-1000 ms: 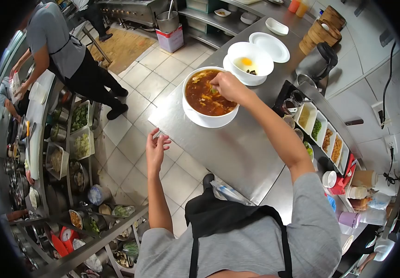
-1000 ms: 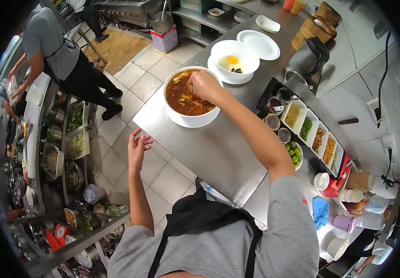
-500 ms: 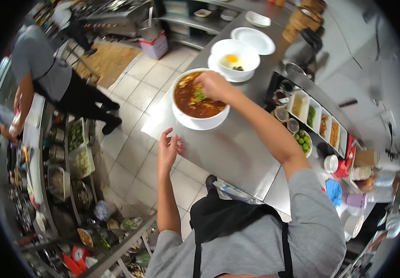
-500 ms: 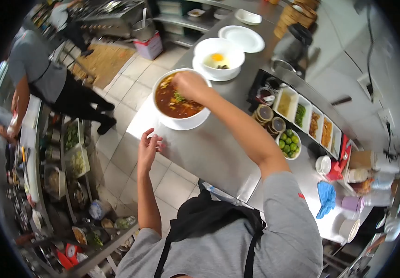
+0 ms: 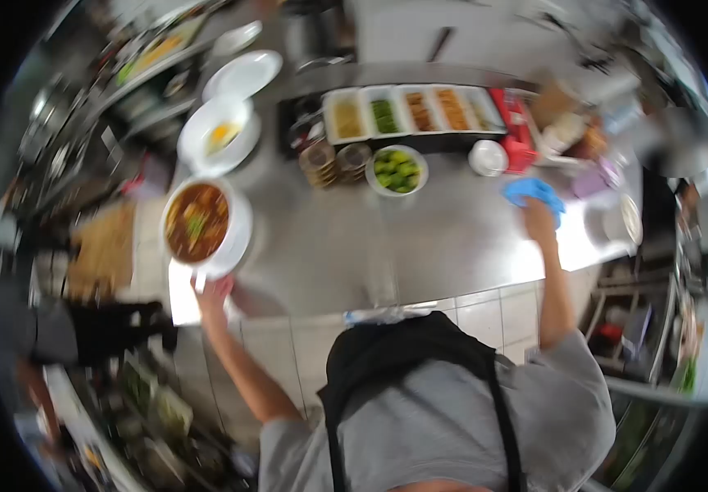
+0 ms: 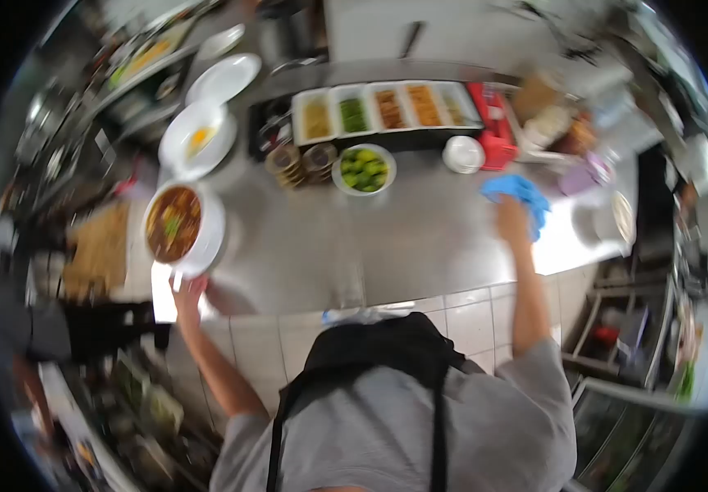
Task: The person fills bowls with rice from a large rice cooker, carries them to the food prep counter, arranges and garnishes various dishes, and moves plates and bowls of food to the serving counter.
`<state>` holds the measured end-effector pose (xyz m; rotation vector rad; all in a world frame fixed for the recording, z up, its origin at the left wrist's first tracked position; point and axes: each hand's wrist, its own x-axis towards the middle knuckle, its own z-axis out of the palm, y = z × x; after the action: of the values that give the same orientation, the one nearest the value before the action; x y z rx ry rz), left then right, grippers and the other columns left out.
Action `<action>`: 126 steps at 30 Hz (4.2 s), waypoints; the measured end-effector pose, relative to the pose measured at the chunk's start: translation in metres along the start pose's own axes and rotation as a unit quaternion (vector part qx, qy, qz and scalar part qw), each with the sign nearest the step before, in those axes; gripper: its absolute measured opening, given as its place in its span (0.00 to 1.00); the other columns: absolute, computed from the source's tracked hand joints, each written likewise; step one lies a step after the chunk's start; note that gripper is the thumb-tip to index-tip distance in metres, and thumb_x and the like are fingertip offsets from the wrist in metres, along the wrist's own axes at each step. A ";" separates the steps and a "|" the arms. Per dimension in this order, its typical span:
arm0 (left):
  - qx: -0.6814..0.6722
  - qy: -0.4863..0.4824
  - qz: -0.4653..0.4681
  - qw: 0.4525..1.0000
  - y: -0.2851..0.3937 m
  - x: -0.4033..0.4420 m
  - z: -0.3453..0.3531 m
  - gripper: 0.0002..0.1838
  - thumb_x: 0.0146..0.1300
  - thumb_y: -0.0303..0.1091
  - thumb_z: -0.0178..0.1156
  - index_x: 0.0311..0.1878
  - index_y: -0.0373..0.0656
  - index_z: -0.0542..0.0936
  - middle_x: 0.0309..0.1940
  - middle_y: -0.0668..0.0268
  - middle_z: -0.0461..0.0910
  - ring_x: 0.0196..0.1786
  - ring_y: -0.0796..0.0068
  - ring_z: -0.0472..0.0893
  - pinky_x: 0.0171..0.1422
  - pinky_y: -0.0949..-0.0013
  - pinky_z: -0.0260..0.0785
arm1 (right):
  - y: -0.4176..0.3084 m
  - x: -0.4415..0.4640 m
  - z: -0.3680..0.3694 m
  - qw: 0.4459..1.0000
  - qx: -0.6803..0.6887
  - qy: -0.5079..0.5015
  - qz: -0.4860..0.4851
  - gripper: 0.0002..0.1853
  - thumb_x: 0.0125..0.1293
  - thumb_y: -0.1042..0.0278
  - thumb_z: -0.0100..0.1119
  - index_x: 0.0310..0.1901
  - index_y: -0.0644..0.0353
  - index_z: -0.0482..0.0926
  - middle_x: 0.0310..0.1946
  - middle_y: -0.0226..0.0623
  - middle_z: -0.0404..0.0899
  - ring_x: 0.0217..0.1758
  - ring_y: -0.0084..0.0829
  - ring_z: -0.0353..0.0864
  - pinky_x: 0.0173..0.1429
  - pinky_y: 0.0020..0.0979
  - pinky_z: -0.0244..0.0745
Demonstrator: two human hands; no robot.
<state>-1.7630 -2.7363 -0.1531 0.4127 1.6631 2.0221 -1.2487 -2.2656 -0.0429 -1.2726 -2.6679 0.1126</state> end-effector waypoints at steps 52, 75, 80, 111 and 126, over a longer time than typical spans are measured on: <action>0.010 -0.119 -0.119 0.986 0.102 0.045 -0.028 0.37 0.58 0.16 0.44 0.68 0.50 0.42 0.47 0.54 0.69 0.42 0.67 0.76 0.36 0.68 0.78 | -0.493 0.137 0.121 0.880 0.446 -0.071 -0.147 0.10 0.57 0.77 0.50 0.41 0.63 0.74 0.36 0.45 0.78 0.40 0.40 0.77 0.47 0.32 0.69; -0.110 -0.031 -0.126 0.985 0.093 0.029 -0.025 0.34 0.65 0.41 0.33 0.68 0.59 0.28 0.46 0.48 0.70 0.33 0.63 0.78 0.35 0.64 0.75 | -0.603 0.233 0.079 0.853 0.239 -0.427 -0.181 0.14 0.51 0.67 0.52 0.39 0.63 0.78 0.34 0.37 0.77 0.39 0.28 0.74 0.42 0.34 0.71; -0.251 0.042 -0.104 0.962 0.079 0.014 -0.025 0.34 0.67 0.54 0.31 0.66 0.63 0.22 0.54 0.39 0.62 0.41 0.54 0.78 0.43 0.59 0.73 | -0.734 0.209 0.115 0.710 -0.168 -0.449 -0.515 0.15 0.48 0.67 0.50 0.37 0.64 0.80 0.35 0.42 0.79 0.35 0.36 0.77 0.39 0.41 0.72; 0.077 0.087 -0.093 0.989 0.078 -0.004 0.000 0.21 0.67 0.35 0.46 0.61 0.38 0.65 0.41 0.62 0.75 0.35 0.80 0.75 0.34 0.77 0.72 | -0.559 0.225 0.088 0.844 0.336 -0.364 -0.203 0.13 0.54 0.67 0.56 0.41 0.62 0.79 0.33 0.33 0.78 0.37 0.23 0.74 0.40 0.25 0.70; -0.006 0.060 -0.076 0.995 0.067 -0.001 -0.003 0.23 0.68 0.34 0.44 0.62 0.34 0.61 0.38 0.60 0.75 0.34 0.78 0.76 0.39 0.75 0.74 | -0.572 0.233 0.069 0.845 0.308 -0.339 -0.276 0.11 0.41 0.66 0.69 0.28 0.60 0.82 0.23 0.30 0.79 0.30 0.21 0.74 0.37 0.24 0.68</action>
<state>-1.7754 -2.7494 -0.0888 0.1568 1.6966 1.9762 -1.8421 -2.4447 0.0038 -0.2406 -2.9792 1.4260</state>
